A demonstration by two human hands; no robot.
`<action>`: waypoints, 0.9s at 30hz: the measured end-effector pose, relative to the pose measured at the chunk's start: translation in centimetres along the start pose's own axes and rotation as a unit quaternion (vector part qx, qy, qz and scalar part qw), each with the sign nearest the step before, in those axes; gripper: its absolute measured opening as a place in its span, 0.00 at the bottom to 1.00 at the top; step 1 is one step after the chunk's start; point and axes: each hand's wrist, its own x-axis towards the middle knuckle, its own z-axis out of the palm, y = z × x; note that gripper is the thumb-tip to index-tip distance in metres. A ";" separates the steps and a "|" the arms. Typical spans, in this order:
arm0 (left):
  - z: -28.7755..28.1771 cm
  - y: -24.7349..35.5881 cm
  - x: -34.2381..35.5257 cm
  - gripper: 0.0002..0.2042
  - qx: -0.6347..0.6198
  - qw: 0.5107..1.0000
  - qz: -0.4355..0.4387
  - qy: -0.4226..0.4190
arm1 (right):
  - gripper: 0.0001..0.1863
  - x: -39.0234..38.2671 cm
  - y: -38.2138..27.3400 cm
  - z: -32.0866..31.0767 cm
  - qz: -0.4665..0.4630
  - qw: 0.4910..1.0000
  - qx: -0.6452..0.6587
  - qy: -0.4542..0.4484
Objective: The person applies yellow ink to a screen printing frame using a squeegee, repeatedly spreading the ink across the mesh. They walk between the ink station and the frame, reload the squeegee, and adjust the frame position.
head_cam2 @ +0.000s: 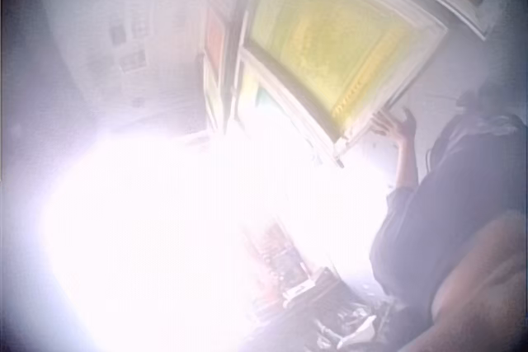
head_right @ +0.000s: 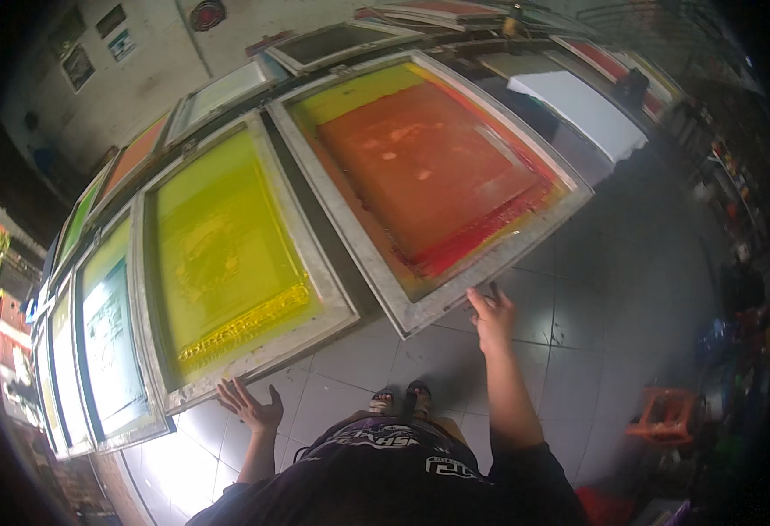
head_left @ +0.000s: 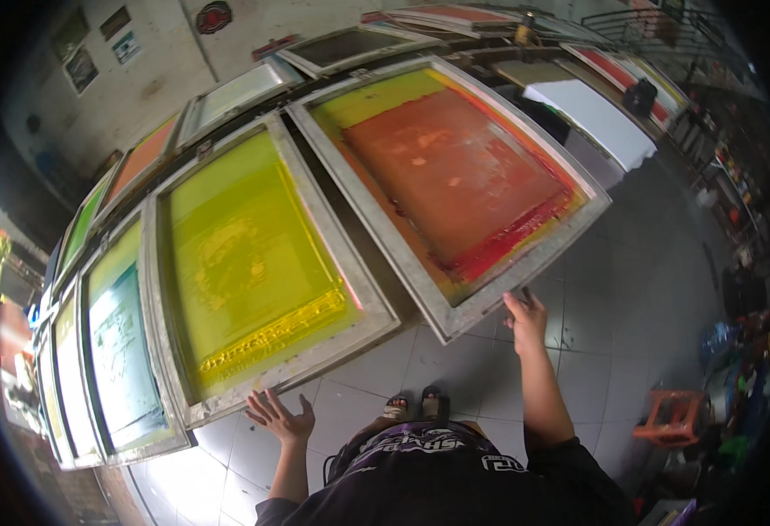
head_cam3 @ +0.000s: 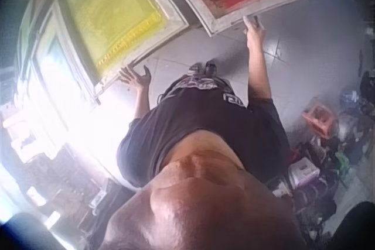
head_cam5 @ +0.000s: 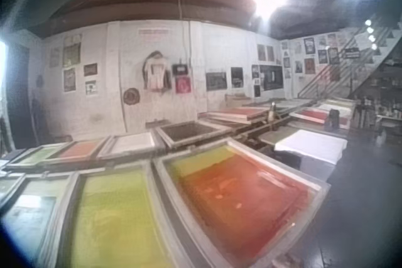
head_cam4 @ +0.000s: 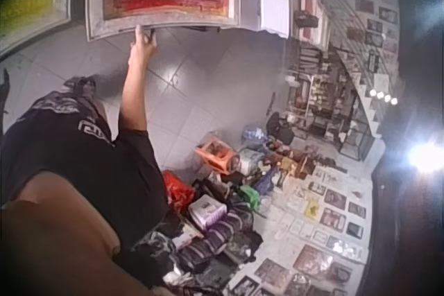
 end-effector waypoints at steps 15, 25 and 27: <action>-1.1 2.5 1.1 0.42 0.061 0.997 -0.031 -0.023 | 0.27 -1.8 0.2 0.6 -0.096 0.994 -0.044 -0.034; 0.4 3.1 1.2 0.41 0.119 0.992 -0.034 0.029 | 0.17 -0.3 4.6 -4.4 0.039 0.990 -0.039 -0.131; -0.2 2.5 0.9 0.40 0.113 0.993 -0.032 0.001 | 0.13 -0.6 6.1 -5.4 0.073 0.989 -0.051 -0.116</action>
